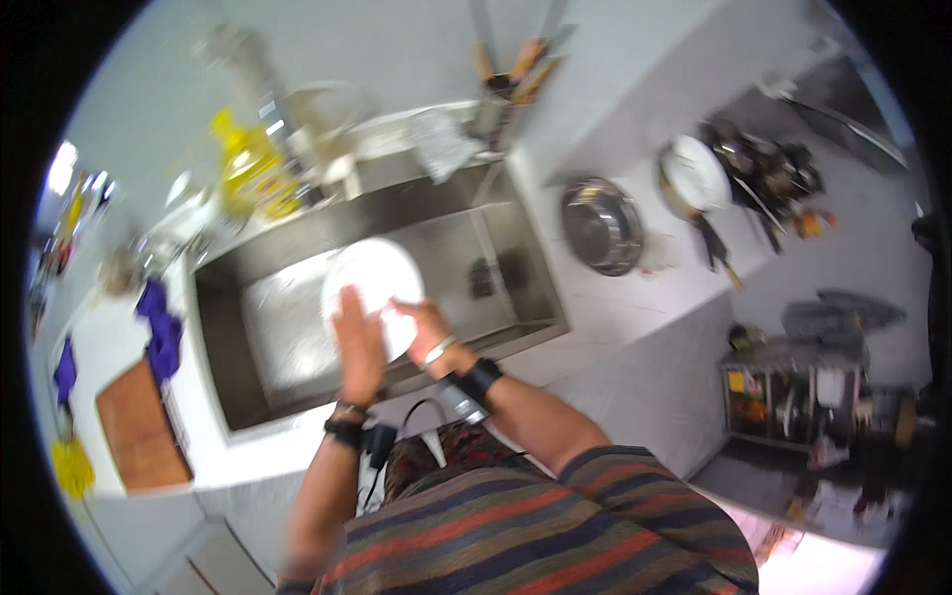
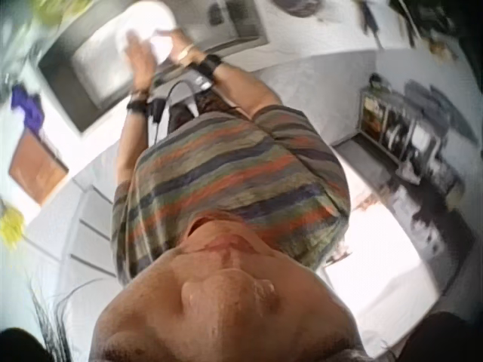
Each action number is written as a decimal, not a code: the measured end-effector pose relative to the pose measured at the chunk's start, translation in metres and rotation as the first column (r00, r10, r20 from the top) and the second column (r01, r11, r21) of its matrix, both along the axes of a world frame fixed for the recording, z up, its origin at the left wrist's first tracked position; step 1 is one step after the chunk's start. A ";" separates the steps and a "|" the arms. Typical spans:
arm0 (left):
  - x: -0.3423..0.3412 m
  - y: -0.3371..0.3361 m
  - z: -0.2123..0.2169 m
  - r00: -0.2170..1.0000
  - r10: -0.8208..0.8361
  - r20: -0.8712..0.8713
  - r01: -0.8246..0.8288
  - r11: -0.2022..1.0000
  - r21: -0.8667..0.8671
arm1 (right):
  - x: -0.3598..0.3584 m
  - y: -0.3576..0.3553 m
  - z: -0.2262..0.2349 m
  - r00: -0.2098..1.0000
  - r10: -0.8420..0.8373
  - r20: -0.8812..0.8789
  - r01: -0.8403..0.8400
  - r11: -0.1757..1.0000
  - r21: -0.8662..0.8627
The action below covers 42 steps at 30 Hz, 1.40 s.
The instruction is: The person washes chopsticks and a plate in the kitchen sink using running water and a purple cloth. They rinse the items, wipe them with the cloth, and place them on the counter. The person also rinses the cloth and wipes the sink area.
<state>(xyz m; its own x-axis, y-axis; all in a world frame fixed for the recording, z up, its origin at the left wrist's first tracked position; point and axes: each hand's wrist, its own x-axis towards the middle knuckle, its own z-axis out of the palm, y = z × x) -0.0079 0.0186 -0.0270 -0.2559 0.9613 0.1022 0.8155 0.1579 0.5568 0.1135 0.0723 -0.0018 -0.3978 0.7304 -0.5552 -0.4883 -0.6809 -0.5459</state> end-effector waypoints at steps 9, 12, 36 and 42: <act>-0.032 0.023 0.050 0.989 0.120 0.089 -0.127 0.989 0.072 | 0.000 0.010 0.020 0.992 -0.010 -0.128 0.021 0.996 0.084; -0.007 0.014 0.046 0.999 -0.008 -0.048 0.007 1.000 -0.016 | -0.003 0.007 0.018 0.986 -0.017 -0.163 0.020 1.000 0.014; -0.044 -0.019 0.056 -0.355 0.204 0.912 -0.304 0.898 -0.319 | -0.076 -0.003 -0.006 0.334 -0.506 0.795 -0.823 0.253 0.508; -0.039 -0.017 0.068 -0.389 0.131 0.912 -0.479 0.817 -0.321 | -0.077 0.031 0.007 0.430 -0.235 0.872 -0.826 0.287 0.485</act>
<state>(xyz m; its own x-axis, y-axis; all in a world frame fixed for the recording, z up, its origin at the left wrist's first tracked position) -0.0466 0.0018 0.0411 -0.4413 0.6944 -0.5684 -0.8311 -0.0772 0.5508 0.0366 0.1029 0.0053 -0.5725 0.8186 0.0467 0.5511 0.4263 -0.7173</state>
